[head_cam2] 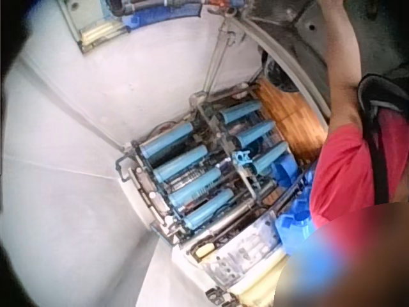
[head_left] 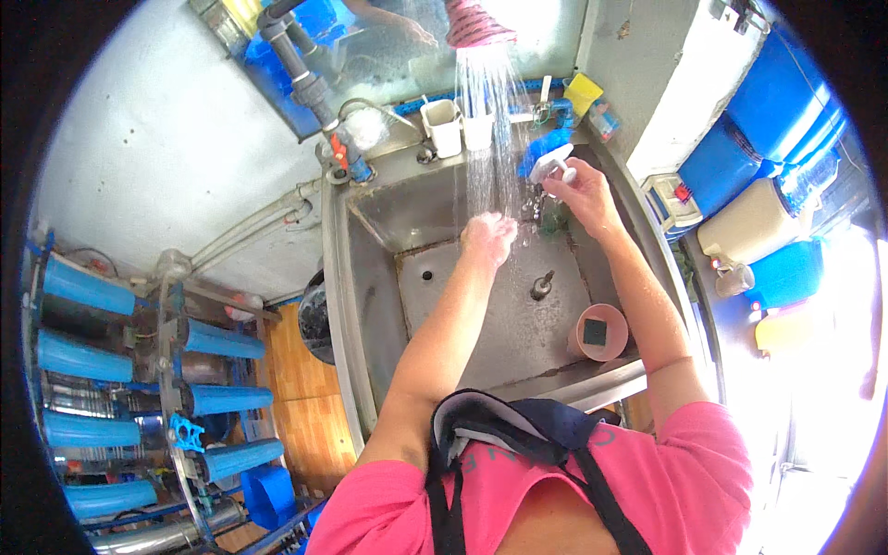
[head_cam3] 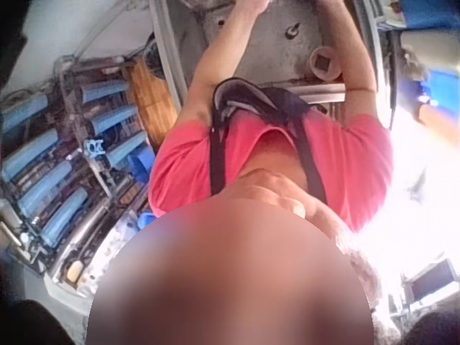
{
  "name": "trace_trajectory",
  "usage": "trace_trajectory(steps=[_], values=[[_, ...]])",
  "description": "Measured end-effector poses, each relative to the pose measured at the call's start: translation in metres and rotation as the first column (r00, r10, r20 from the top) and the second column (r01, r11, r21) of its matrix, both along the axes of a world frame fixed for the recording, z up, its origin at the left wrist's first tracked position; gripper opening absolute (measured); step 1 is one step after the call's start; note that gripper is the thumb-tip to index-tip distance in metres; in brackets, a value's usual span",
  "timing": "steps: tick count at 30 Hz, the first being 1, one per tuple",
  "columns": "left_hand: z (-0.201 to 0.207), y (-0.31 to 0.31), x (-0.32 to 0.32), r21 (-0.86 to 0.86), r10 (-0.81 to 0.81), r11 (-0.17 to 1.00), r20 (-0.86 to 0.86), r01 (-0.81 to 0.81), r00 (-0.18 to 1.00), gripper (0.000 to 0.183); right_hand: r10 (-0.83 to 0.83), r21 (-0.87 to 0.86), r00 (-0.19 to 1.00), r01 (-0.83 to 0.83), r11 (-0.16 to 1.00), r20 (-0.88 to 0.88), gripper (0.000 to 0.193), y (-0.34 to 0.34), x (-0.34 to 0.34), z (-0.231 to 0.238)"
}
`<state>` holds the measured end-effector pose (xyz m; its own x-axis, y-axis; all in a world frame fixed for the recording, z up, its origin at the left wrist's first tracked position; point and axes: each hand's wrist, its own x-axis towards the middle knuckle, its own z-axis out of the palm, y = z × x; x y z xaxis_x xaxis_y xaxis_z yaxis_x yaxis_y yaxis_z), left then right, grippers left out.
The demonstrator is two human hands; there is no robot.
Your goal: The person scrubs a stainless steel sink with a sponge and rinses it with water. Then the person mops the tiled floor using a blue mop.
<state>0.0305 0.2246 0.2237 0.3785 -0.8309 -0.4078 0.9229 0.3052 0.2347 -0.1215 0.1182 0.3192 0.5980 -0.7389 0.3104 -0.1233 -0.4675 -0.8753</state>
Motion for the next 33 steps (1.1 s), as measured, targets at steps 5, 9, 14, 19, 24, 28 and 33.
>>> trace_trajectory(steps=[5,9,14,19,24,28,33], values=[[0.031,-0.022,0.009,0.286,-0.170,0.951,0.165,0.118,0.972,0.069,-0.128,0.009,0.971,0.132,0.991,-0.200,0.025,-0.018,-0.017,-0.080],[0.032,-0.007,0.032,0.495,-0.529,0.804,0.339,0.331,0.778,0.086,-0.218,-0.201,0.829,0.130,0.971,-0.516,0.024,-0.032,-0.015,-0.130],[0.014,0.014,0.069,0.608,-0.628,0.719,0.358,0.338,0.691,0.086,-0.323,-0.338,0.943,0.331,0.881,0.081,0.022,-0.048,0.003,-0.138],[0.001,0.035,0.133,0.789,-0.606,0.594,0.308,0.160,0.733,0.070,-0.087,-0.346,0.875,-0.095,0.933,-0.476,0.031,-0.045,0.032,-0.098],[0.003,0.047,0.169,0.706,-0.466,0.709,0.457,0.010,0.758,0.058,0.052,-0.467,0.998,-0.036,0.883,0.020,0.034,-0.059,0.115,-0.021],[0.006,0.047,0.156,0.672,-0.444,0.738,0.412,0.064,0.796,0.053,0.133,-0.607,0.991,-0.104,0.788,0.004,0.031,-0.087,0.209,0.015],[-0.004,0.059,0.124,0.628,-0.447,0.762,0.335,0.157,0.829,0.045,-0.087,-0.320,0.975,0.017,0.947,-0.206,0.029,-0.116,0.289,0.014]])
